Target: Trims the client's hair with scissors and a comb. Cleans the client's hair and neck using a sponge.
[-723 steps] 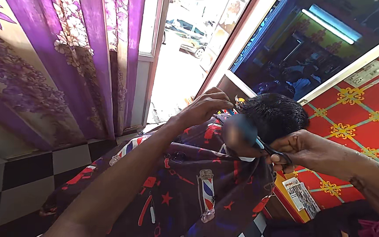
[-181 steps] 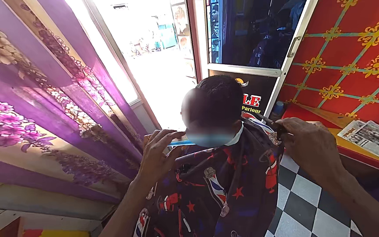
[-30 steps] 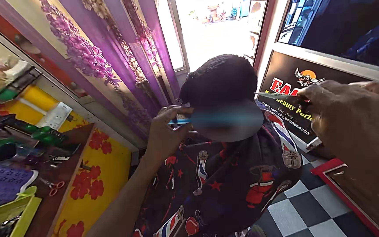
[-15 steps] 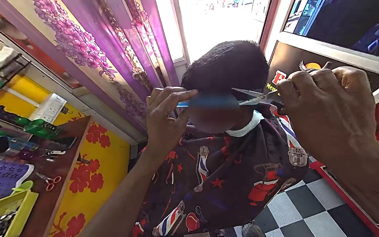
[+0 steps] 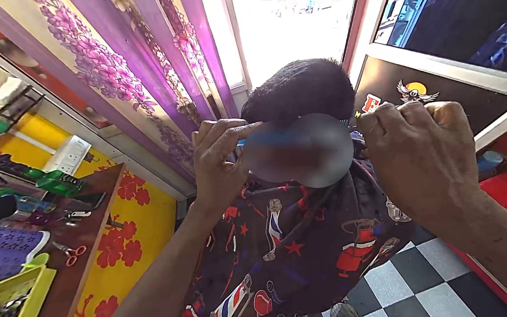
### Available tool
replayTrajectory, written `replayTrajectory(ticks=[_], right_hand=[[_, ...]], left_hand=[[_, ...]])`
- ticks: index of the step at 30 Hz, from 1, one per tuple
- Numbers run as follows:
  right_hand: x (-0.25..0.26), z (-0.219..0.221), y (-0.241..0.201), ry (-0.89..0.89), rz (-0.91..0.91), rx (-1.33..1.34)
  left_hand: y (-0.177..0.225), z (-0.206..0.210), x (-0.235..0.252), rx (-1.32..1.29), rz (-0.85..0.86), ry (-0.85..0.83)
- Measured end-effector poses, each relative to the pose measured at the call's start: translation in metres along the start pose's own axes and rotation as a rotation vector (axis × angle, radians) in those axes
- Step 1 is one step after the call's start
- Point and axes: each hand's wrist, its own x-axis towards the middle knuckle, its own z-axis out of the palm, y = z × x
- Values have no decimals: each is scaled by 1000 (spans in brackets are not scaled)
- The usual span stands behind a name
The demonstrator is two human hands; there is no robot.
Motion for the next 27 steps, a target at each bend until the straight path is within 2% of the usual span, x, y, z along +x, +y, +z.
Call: replayTrajectory(ticks=[4, 10, 15, 22, 27], right_hand=[[0, -4, -3, -29, -32, 50], [1, -6, -6, -77, 36, 39], [1, -4, -11, -33, -14, 76], [0, -1, -8, -31, 53, 84], [-1, 0, -4, -11, 12, 142]], left_hand=[[0, 0, 2, 10, -2, 2], [0, 0, 3, 4, -3, 4], [-1, 0, 4, 13, 19, 14], [1, -1, 4, 36, 2, 3], [0, -2, 7, 10, 9, 22]])
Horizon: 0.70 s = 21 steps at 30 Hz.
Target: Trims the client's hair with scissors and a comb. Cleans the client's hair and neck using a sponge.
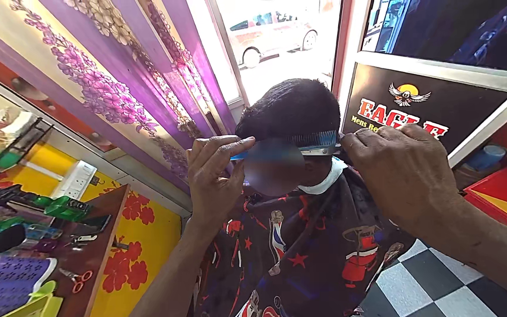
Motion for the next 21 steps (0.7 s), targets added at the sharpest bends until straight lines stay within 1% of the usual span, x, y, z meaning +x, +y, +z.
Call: replayTrajectory(ticks=[6, 10, 16, 21], right_hand=[[1, 3, 5, 14, 56, -4], [-1, 2, 4, 22, 29, 14], [1, 0, 4, 30, 54, -17], [1, 3, 5, 46, 27, -21]], left_hand=[[0, -1, 4, 31, 37, -1], [-1, -1, 6, 28, 41, 4], [0, -2, 8, 28, 34, 3], [0, -2, 8, 29, 33, -3]])
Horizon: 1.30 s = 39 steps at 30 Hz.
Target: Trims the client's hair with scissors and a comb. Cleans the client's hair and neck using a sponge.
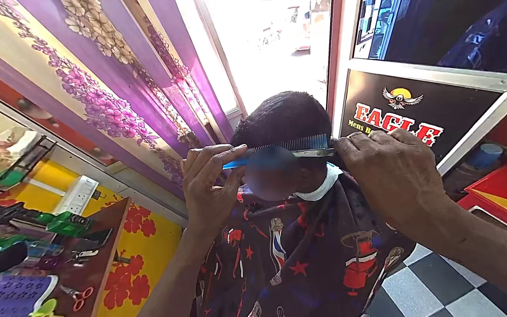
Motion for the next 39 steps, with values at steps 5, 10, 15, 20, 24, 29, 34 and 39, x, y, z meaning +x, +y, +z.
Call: replayTrajectory(ticks=[5, 10, 15, 20, 24, 29, 34, 39], right_hand=[[2, 2, -1, 13, 21, 21], [3, -1, 9, 99, 60, 169], [-10, 14, 30, 158, 238, 370], [-30, 35, 44, 137, 274, 417], [-39, 43, 48, 83, 299, 460], [-44, 62, 45, 95, 286, 435], [-40, 70, 41, 107, 196, 412], [-30, 68, 31, 87, 151, 320]], left_hand=[[-1, 0, 0, -2, -1, -8], [5, -2, 0, -15, -34, 64], [9, -11, 8, 9, -51, -130], [16, -10, -3, 126, -1, -302], [23, -16, -7, 189, 17, -408], [25, -33, 16, 165, -154, -605], [31, -33, 42, 197, -84, -547], [33, -23, 48, 272, 117, -383]])
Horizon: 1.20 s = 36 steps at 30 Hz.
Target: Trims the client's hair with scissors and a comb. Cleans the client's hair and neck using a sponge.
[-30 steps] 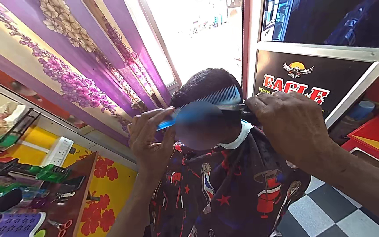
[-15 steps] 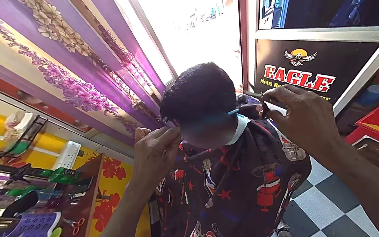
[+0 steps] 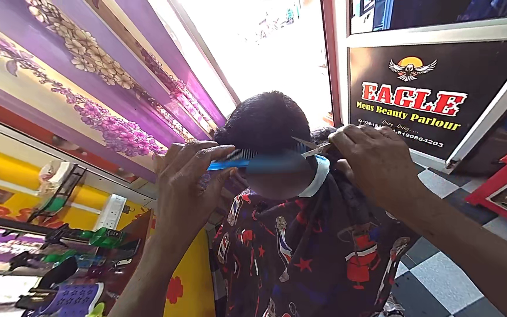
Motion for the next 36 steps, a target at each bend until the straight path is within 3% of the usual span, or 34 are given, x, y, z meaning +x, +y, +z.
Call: replayTrajectory(ticks=[7, 28, 32, 36], right_hand=[[14, -2, -20, 15, -80, -34], [21, -13, -24, 9, -32, -64], [20, -12, -21, 54, -37, 32], [19, -23, 0, 106, 30, 114]], left_hand=[[6, 4, 0, 70, 70, 80], [5, 5, 5, 57, 71, 120], [5, 8, -2, 14, 44, 142], [6, 10, -25, -168, -199, -126]])
